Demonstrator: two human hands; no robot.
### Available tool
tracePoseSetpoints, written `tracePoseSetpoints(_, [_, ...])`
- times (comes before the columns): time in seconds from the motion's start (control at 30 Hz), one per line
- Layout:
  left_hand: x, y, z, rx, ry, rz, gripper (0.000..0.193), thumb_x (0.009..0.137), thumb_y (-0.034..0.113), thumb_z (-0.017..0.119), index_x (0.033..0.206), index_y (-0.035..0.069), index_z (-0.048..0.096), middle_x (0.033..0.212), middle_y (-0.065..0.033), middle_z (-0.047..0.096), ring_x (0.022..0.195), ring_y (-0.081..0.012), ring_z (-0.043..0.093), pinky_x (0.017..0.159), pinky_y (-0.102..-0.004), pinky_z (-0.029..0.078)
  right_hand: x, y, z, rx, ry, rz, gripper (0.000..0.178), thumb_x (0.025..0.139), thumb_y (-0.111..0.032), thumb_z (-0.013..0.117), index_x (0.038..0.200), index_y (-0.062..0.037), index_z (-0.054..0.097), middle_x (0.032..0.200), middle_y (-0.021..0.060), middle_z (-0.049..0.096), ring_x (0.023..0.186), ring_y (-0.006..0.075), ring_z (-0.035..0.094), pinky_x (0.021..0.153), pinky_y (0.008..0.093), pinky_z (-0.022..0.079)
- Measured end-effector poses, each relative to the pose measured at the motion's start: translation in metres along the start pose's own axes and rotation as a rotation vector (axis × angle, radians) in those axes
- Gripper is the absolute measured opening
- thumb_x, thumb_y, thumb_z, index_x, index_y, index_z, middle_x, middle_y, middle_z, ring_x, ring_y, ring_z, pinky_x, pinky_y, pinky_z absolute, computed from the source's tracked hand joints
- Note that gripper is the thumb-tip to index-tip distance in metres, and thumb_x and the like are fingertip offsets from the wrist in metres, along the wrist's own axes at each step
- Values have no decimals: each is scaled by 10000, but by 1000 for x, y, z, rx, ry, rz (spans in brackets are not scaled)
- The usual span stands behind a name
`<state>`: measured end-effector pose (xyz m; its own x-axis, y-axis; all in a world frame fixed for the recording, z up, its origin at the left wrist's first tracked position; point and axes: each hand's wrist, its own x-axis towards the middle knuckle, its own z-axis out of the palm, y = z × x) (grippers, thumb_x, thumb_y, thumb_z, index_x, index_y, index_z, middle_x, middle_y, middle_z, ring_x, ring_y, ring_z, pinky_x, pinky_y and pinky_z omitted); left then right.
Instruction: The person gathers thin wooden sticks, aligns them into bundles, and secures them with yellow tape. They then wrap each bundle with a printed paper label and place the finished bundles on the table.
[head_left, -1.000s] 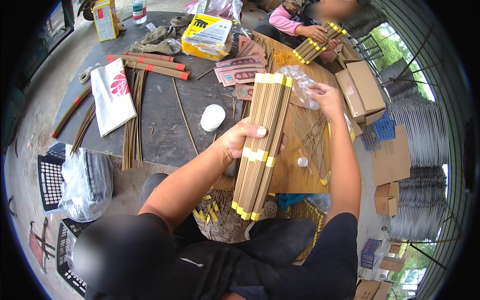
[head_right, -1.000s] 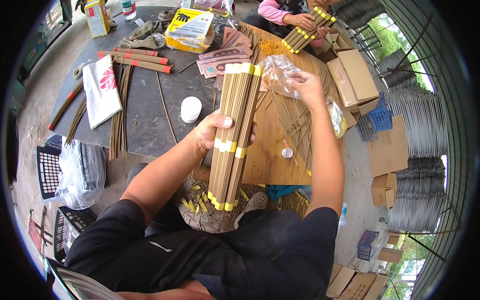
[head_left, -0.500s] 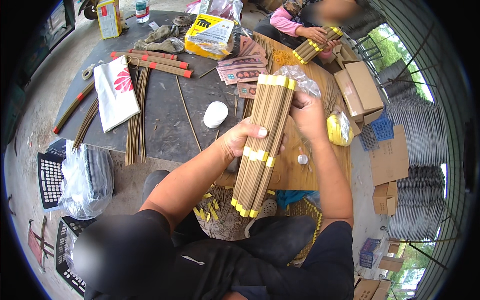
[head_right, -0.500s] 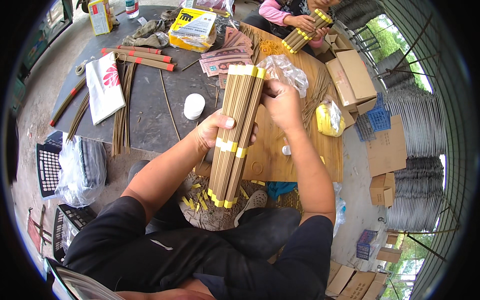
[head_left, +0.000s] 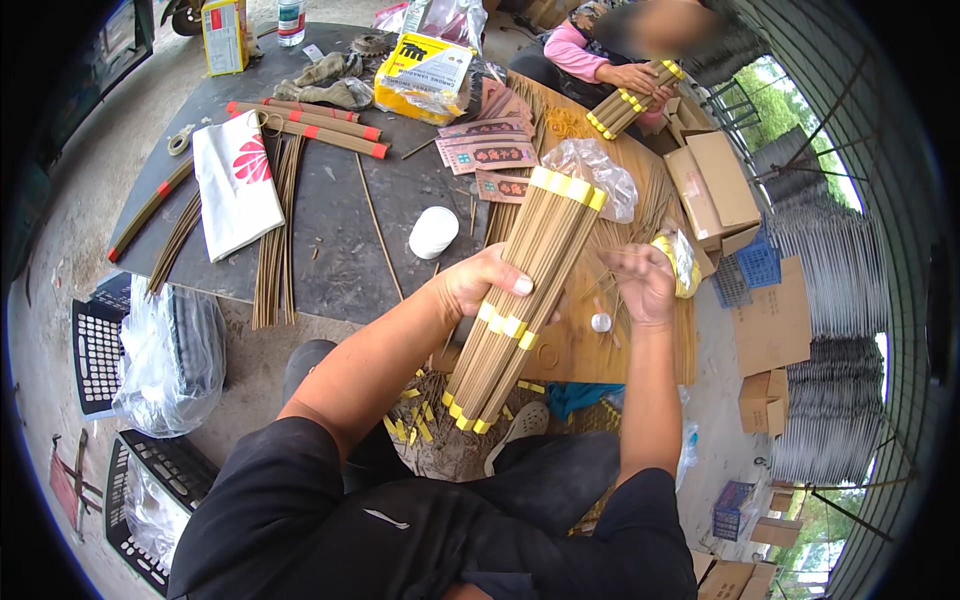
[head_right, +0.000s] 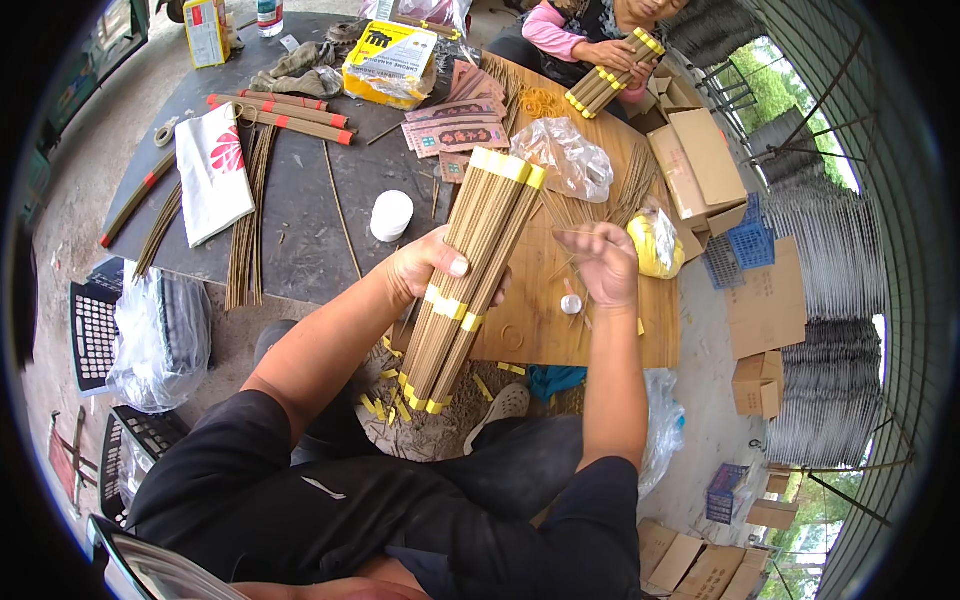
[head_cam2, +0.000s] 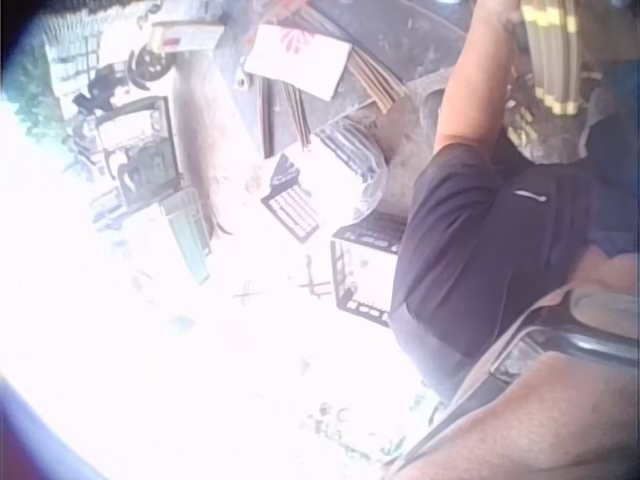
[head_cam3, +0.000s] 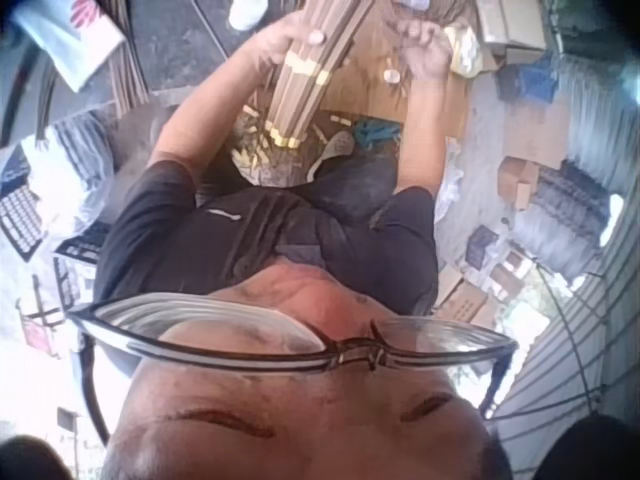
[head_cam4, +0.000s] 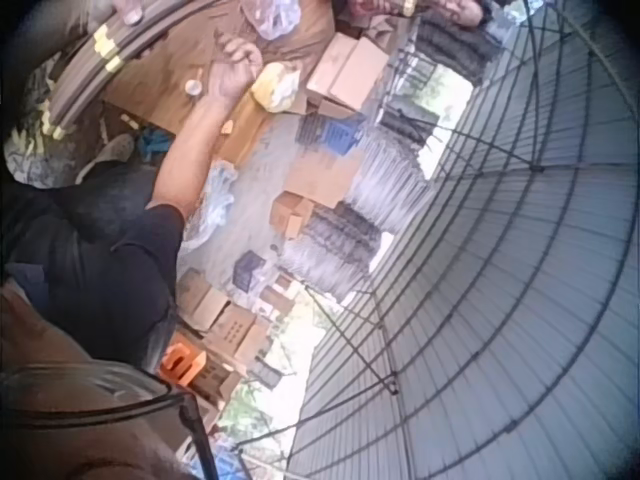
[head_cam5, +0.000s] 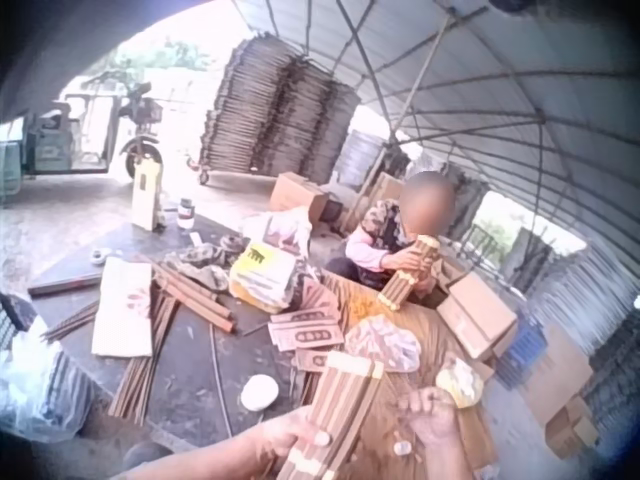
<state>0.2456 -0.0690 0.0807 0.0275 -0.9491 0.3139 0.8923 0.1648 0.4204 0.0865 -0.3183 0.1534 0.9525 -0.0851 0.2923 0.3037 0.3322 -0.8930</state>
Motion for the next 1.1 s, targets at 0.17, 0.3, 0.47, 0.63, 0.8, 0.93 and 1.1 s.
tracePoseSetpoints(0.17, [-1,-4,1,13,-31,-50,750,659,120,859,1320,-34,541,1093,-273,700,963,-433,738,847,-533,627,-7,21,24,476,-1,-183,490,1012,-87,569,1492,-13,502,1517,220,520,998,254,708,1039,489,551])
tracePoseSetpoints(0.3, [0,-6,5,14,-23,-58,758,653,108,856,1326,-39,539,1094,-263,702,958,-427,740,848,-528,629,12,4,27,391,76,-71,748,959,-374,716,1515,38,432,1571,232,444,1228,297,633,1056,488,539])
tracePoseSetpoints(0.47, [0,-6,1,68,20,-61,768,648,106,858,1326,-52,534,1068,-235,704,938,-398,746,837,-510,636,34,-41,81,-408,158,132,1140,760,-625,838,1528,77,374,1562,256,440,1457,360,442,1126,499,462])
tracePoseSetpoints(0.63, [4,-8,1,160,22,-138,776,639,92,865,1323,-61,533,1076,-211,704,931,-366,749,829,-482,638,70,-76,116,-747,-9,395,1325,647,-717,856,1535,116,334,1570,260,425,1490,360,394,1207,447,349])
tracePoseSetpoints(0.8, [8,-9,15,287,54,-194,813,614,90,906,1334,-33,547,1093,-141,710,954,-240,725,868,-377,605,96,-87,107,-819,-220,644,1101,711,-454,931,1511,96,411,1528,213,494,1446,290,456,1198,406,360])
tracePoseSetpoints(0.93, [11,-12,19,390,37,-255,817,614,99,924,1336,-12,559,1147,-102,687,1045,-208,668,943,-367,556,116,-88,125,-1118,-334,763,695,804,-271,879,1341,78,611,1294,187,682,1218,250,640,1076,349,477])
tracePoseSetpoints(1.1, [12,-18,27,429,37,-246,798,645,97,915,1351,-5,559,1142,-83,673,1054,-194,645,955,-361,538,119,-83,120,-1251,-67,490,370,896,-225,764,1135,55,731,1048,101,755,960,155,693,896,309,540])
